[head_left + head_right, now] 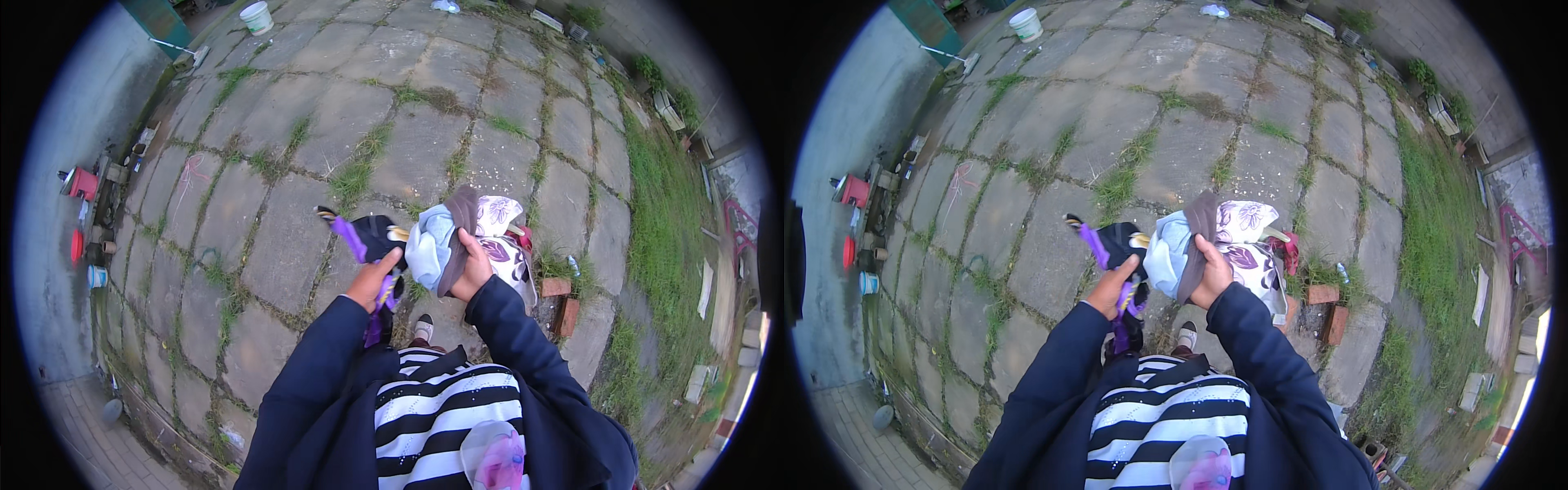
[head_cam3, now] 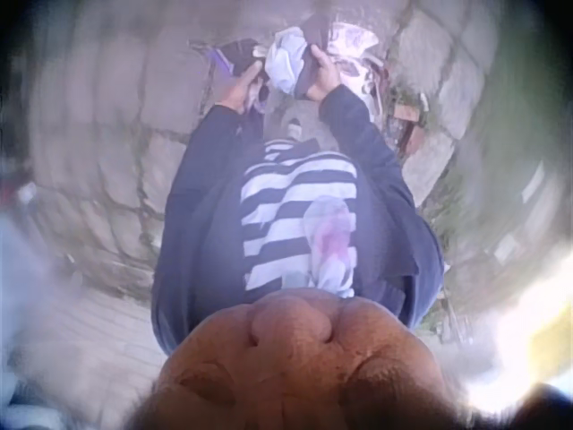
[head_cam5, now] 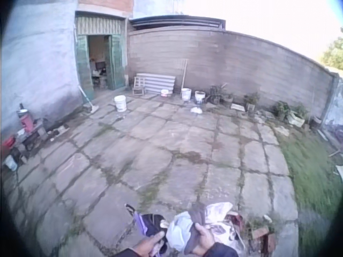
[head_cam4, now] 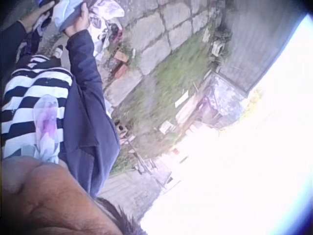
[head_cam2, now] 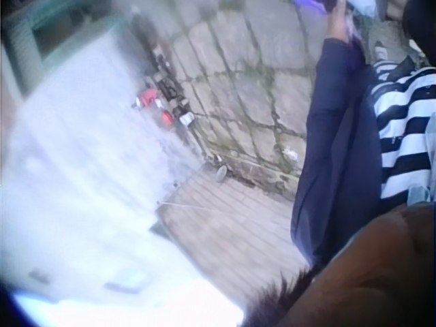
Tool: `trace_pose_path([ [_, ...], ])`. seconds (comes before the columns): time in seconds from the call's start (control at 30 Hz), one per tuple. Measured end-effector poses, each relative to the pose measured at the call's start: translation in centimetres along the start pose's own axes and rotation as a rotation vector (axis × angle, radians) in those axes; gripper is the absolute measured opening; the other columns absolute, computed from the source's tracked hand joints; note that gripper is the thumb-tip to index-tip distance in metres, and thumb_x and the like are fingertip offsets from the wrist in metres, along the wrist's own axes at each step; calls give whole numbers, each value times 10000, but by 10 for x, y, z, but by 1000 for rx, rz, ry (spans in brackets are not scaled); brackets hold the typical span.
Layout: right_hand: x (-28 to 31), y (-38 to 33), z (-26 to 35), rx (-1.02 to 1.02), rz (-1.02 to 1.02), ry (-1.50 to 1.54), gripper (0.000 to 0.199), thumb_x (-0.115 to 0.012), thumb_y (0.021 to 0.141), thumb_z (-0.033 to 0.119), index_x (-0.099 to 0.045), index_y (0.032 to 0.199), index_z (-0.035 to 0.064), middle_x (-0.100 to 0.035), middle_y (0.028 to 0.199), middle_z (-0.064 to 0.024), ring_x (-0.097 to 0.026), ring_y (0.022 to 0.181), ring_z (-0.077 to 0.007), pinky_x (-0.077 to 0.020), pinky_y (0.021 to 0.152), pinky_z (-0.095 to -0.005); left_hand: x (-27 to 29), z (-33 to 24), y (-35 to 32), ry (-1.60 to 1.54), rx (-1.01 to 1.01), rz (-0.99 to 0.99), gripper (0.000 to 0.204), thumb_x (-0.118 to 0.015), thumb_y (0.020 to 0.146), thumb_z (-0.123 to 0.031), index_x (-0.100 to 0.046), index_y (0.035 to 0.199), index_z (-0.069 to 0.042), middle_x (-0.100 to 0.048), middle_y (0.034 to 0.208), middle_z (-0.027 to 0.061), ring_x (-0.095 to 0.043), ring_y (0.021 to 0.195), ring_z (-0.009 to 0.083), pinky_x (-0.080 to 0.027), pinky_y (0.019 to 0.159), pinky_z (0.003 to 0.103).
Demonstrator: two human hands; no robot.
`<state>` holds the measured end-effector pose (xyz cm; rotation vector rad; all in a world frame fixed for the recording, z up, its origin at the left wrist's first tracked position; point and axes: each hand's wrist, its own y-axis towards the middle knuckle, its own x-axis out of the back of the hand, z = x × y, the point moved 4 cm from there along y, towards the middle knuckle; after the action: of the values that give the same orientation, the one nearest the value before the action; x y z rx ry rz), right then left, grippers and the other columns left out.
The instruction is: The person carries a basin of clothes and a mug into a paved courtyard, then fills a metal basin with water from an outdoor tap. They add detergent and a brush, sit on a small stool, and hand-wash several garments in the basin, scrubbing and rinsing them.
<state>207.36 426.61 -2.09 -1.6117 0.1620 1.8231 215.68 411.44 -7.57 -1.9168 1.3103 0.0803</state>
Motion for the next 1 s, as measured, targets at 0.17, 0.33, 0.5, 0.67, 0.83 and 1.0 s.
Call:
trace_pose_path([
  [0.17, -7, 2, -16, 155, -111, -335, 433, -450, 976, 326, -466, 1273, 12, -565, 1232, -119, -560, 1111, -250, -406, 998, -410, -7, -11, 10, -153, -63, -6, 296, -615, 849, -207, -621, 1071, -12, -672, 975, 62, -655, 859, 167, -507, 750, 304],
  [0.33, 95, 9, -13, 227, -424, -92, 401, -413, 993, 316, -492, 1235, 7, -578, 1224, -127, -551, 1138, -264, -389, 1022, -424, 35, -32, 3, -550, -160, 36, 402, -537, 924, -249, -510, 1240, -2, -587, 1210, 132, -571, 1104, 266, -426, 982, 411],
  [0.5, 126, 2, -87, -343, -354, -869, 551, -564, 905, 317, -386, 1343, 35, -590, 1194, -126, -582, 1098, -264, -476, 889, -403, 63, -53, -15, -757, -61, 218, 497, -490, 943, -327, -423, 1352, -52, -502, 1342, 129, -498, 1210, 307, -359, 1048, 458],
  [0.67, 71, 39, -79, -134, -240, -701, 724, -363, 936, 579, -324, 1397, 23, -467, 1350, -159, -446, 1249, -246, -374, 1003, -397, 91, -59, -28, -476, -109, 96, 434, -562, 921, -236, -480, 1288, -19, -579, 1229, 127, -568, 1122, 263, -439, 975, 417],
  [0.83, 31, 76, -66, 107, -267, -468, 345, -538, 939, 226, -504, 1208, 11, -635, 1064, -94, -607, 991, -186, -475, 884, -340, 110, -69, -31, -353, -142, -18, 419, -565, 914, -148, -464, 1301, -22, -577, 1232, 123, -569, 1119, 254, -446, 962, 387],
  [1.0, -10, 75, -49, 106, -191, -326, 281, -520, 947, 203, -503, 1164, 26, -621, 1083, -96, -616, 961, -205, -485, 883, -358, 135, -57, -13, 282, -537, -412, 287, -659, 857, -121, -559, 1115, -49, -610, 1044, 50, -562, 959, 145, -428, 875, 285],
])
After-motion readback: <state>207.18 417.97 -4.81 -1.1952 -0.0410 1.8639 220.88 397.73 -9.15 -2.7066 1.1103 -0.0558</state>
